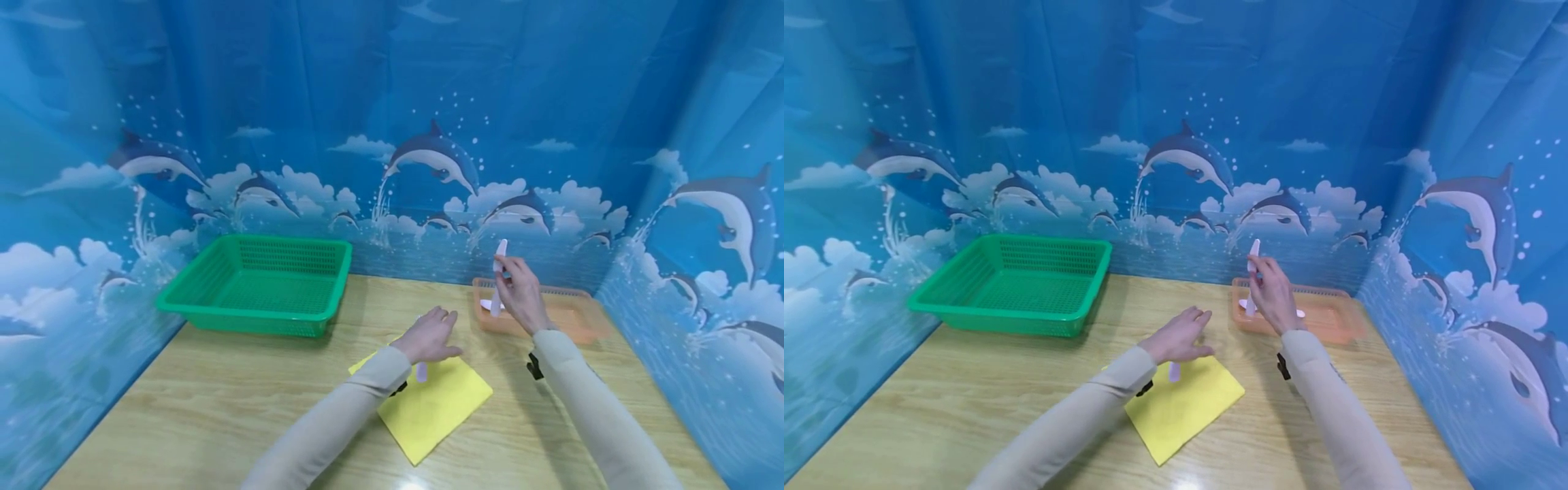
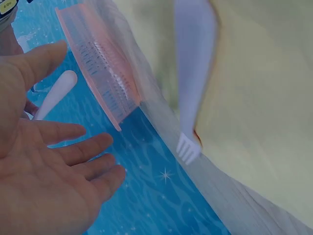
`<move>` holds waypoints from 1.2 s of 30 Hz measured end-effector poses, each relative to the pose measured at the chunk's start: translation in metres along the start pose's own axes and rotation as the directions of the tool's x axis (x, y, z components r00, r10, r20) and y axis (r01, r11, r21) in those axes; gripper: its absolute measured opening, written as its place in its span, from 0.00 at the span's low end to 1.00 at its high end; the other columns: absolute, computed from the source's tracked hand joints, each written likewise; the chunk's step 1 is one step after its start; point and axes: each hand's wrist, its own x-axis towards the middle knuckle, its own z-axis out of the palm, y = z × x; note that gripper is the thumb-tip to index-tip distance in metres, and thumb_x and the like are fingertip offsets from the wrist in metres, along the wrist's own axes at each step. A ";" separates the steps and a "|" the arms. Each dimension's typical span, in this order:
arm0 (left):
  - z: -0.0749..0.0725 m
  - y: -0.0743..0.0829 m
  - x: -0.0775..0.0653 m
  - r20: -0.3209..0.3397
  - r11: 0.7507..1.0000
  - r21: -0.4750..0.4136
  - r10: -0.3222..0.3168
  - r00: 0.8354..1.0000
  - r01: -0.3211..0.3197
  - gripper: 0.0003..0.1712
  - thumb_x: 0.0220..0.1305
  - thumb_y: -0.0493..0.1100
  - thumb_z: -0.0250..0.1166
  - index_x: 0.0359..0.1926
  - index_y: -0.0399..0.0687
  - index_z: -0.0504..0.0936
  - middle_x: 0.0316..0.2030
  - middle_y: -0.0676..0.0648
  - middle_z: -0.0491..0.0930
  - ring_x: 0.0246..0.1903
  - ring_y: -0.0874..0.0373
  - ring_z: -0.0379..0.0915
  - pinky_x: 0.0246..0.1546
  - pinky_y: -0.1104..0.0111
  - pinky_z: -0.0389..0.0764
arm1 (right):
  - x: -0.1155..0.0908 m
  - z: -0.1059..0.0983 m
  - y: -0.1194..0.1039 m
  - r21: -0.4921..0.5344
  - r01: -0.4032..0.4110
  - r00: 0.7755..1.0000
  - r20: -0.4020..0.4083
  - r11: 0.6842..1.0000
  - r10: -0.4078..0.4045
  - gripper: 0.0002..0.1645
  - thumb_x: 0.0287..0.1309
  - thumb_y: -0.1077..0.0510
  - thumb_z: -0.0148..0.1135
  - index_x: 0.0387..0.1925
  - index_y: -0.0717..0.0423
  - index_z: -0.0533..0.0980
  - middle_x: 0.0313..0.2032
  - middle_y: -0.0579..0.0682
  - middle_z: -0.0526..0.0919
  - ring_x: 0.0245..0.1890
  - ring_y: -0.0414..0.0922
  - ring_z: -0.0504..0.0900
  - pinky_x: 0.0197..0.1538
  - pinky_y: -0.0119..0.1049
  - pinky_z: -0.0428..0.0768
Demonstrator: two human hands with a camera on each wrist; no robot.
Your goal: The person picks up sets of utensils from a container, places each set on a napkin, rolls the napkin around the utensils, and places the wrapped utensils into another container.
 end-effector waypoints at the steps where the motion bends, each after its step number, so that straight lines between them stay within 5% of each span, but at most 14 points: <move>1: 0.000 -0.002 -0.001 0.000 1.000 0.000 0.000 1.000 0.000 0.46 0.65 0.60 0.63 0.74 0.40 0.58 0.69 0.38 0.64 0.73 0.45 0.54 0.73 0.57 0.58 | 0.000 0.001 -0.001 0.010 -0.007 1.000 0.000 1.000 0.007 0.24 0.63 0.70 0.57 0.61 0.62 0.73 0.50 0.62 0.77 0.40 0.54 0.82 0.39 0.47 0.85; 18: -0.001 -0.037 -0.026 0.058 0.999 0.018 0.025 0.998 -0.026 0.44 0.64 0.58 0.64 0.72 0.37 0.61 0.69 0.39 0.65 0.72 0.46 0.57 0.72 0.59 0.60 | -0.006 0.018 -0.016 0.176 -0.207 0.967 0.184 0.962 0.175 0.26 0.66 0.63 0.59 0.64 0.60 0.71 0.50 0.60 0.77 0.45 0.52 0.81 0.35 0.35 0.84; 29: 0.004 -0.054 -0.041 0.099 0.999 -0.006 0.040 0.994 -0.039 0.49 0.59 0.58 0.69 0.71 0.36 0.61 0.69 0.36 0.63 0.69 0.47 0.60 0.70 0.61 0.64 | -0.013 0.039 -0.031 0.287 -0.317 0.920 0.323 0.904 0.220 0.26 0.65 0.64 0.59 0.64 0.61 0.71 0.52 0.62 0.76 0.48 0.54 0.81 0.40 0.33 0.86; 36: 0.004 -0.055 -0.048 0.182 1.000 -0.017 -0.015 0.983 0.018 0.50 0.55 0.58 0.73 0.71 0.38 0.63 0.70 0.38 0.64 0.70 0.47 0.61 0.71 0.61 0.63 | -0.021 0.054 -0.041 0.374 -0.385 0.888 0.398 0.844 0.229 0.28 0.62 0.69 0.59 0.64 0.67 0.69 0.47 0.66 0.78 0.44 0.56 0.83 0.43 0.43 0.86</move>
